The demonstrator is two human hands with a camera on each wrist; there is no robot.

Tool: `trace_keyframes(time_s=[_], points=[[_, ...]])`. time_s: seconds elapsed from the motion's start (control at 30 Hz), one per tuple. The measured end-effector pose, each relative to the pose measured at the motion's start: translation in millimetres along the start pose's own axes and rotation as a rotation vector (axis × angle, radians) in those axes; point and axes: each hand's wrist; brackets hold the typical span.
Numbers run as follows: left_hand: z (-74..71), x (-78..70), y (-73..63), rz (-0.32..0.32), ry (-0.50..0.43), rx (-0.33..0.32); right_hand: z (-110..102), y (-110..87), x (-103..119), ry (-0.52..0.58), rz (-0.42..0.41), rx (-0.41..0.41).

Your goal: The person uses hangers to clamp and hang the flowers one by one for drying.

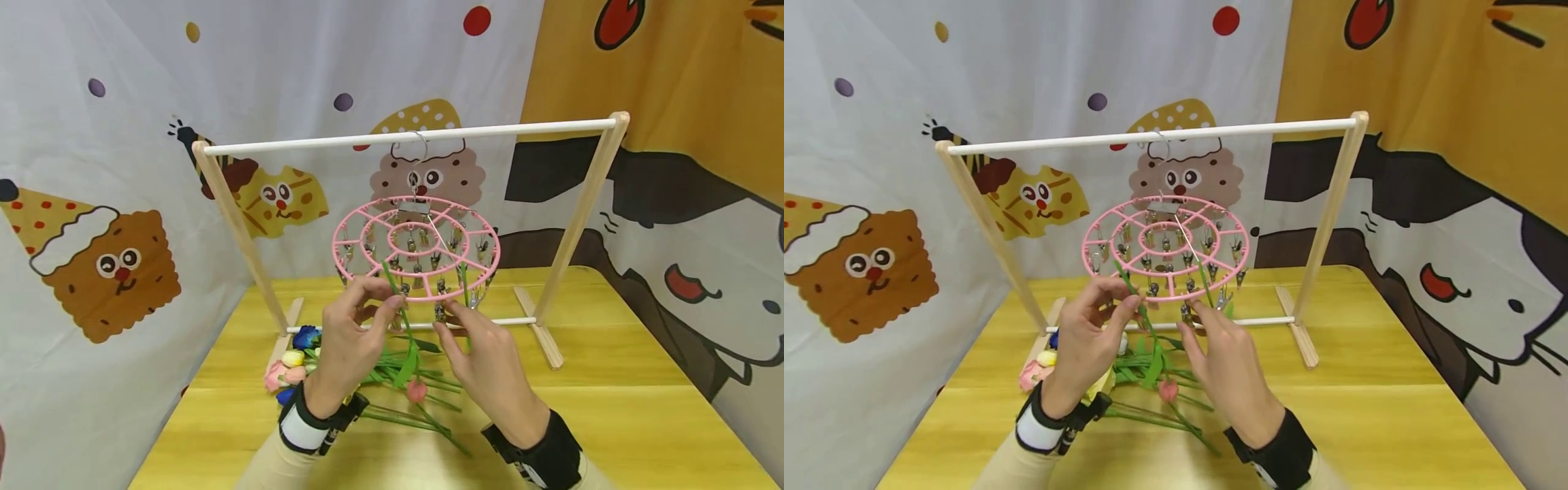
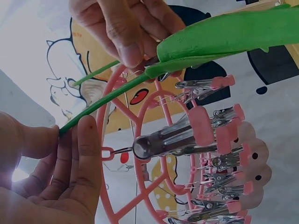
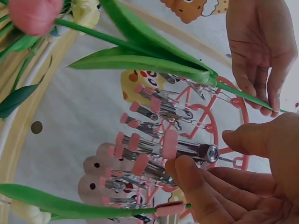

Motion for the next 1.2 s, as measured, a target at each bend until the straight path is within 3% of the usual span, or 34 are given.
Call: trace_keyframes(time_s=[0.2, 0.5, 0.93, 1.2], points=[[-2.8, 1.5, 3.0, -0.006, -0.035, -0.006, 1.1, 12.9, 0.3, 0.015, -0.016, 0.014], [-1.7, 1.7, 5.8, 0.003, -0.067, -0.001, 3.3, 17.4, -4.3, 0.06, 0.009, 0.03], [-5.4, 6.0, -4.2, -0.015, -0.067, -0.056, 2.2, 18.6, -14.4, 0.185, 0.164, 0.013], [-5.5, 9.3, -5.5, 0.028, -0.086, -0.07, 4.1, 17.7, -23.2, 0.429, 0.308, -0.036]])
Point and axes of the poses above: each hand's wrist, its own y-axis towards the middle knuckle, its own z-axis out of the palm, x = y × z, and after that the axes turned 4 degrees about y, right-handed
